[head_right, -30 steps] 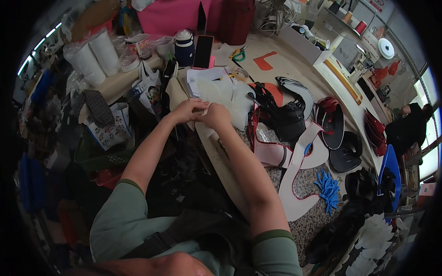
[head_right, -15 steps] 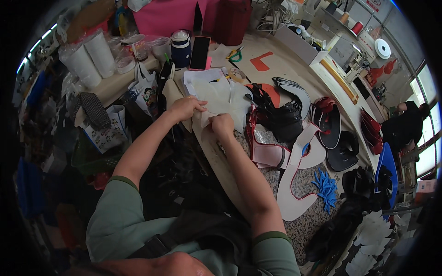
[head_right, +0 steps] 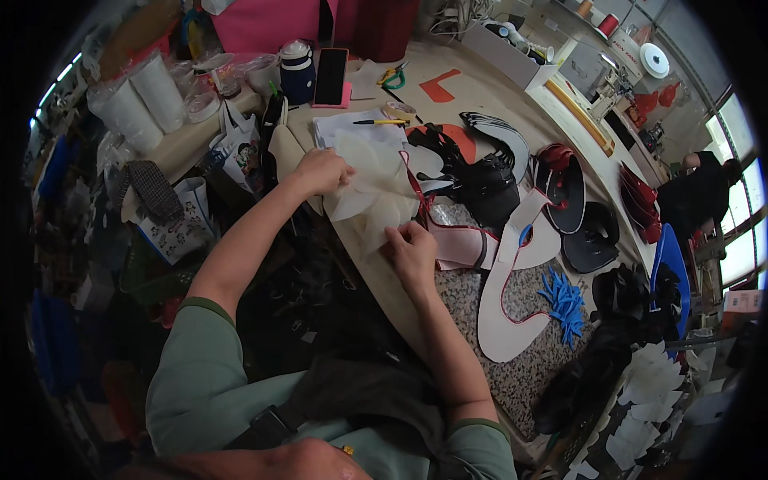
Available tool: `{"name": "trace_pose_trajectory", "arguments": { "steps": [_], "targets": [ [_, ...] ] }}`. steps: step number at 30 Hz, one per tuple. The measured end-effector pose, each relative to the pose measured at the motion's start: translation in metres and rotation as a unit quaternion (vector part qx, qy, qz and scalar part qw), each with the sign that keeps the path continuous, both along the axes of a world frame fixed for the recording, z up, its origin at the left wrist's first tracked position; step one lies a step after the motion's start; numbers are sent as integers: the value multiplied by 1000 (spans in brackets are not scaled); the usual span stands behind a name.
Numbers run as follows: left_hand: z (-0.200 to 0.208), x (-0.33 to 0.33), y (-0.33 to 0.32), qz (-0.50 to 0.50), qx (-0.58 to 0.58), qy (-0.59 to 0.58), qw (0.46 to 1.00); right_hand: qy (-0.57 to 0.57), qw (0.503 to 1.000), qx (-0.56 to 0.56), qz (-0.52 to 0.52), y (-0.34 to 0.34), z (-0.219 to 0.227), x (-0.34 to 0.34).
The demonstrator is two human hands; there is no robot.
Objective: The person assembles shoe upper components by placing and pressing lining and reinforcement pieces onto the shoe parts by hand. The person then folds and aligns the layered shoe materials to shape each component.
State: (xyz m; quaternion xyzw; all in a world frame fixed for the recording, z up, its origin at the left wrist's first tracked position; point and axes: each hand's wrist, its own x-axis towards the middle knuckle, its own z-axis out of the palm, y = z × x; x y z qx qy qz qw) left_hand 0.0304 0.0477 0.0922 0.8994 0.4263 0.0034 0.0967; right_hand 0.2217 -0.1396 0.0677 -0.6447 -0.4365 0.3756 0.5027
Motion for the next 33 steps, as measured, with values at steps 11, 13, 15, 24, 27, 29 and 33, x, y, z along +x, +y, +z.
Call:
{"name": "trace_pose_trajectory", "arguments": {
  "steps": [11, 13, 15, 24, 27, 29, 33],
  "targets": [
    [-7, 17, 44, -71, -53, -262, 961, 101, 977, 182, 45, 103, -16, -54],
    [-23, 10, 51, -56, -60, -195, 977, -5, 975, 220, 30, 108, -20, -59],
    [-33, 7, 50, -43, -68, -129, 988, -113, 989, 96, 5, 97, -32, -61],
    [-24, 15, 9, 40, 26, 12, 999, -105, 978, 166, 73, -42, 52, -80],
    [-10, 3, -9, 46, 118, -53, 990, -42, 979, 146, 134, -95, 82, -38],
    [6, 5, -37, 81, 51, -129, 987, 9, 979, 197, 54, -121, 81, 5],
    [19, 45, -145, -105, -539, -432, 716, 215, 923, 264, -179, -155, 58, 56]
  ]
}}
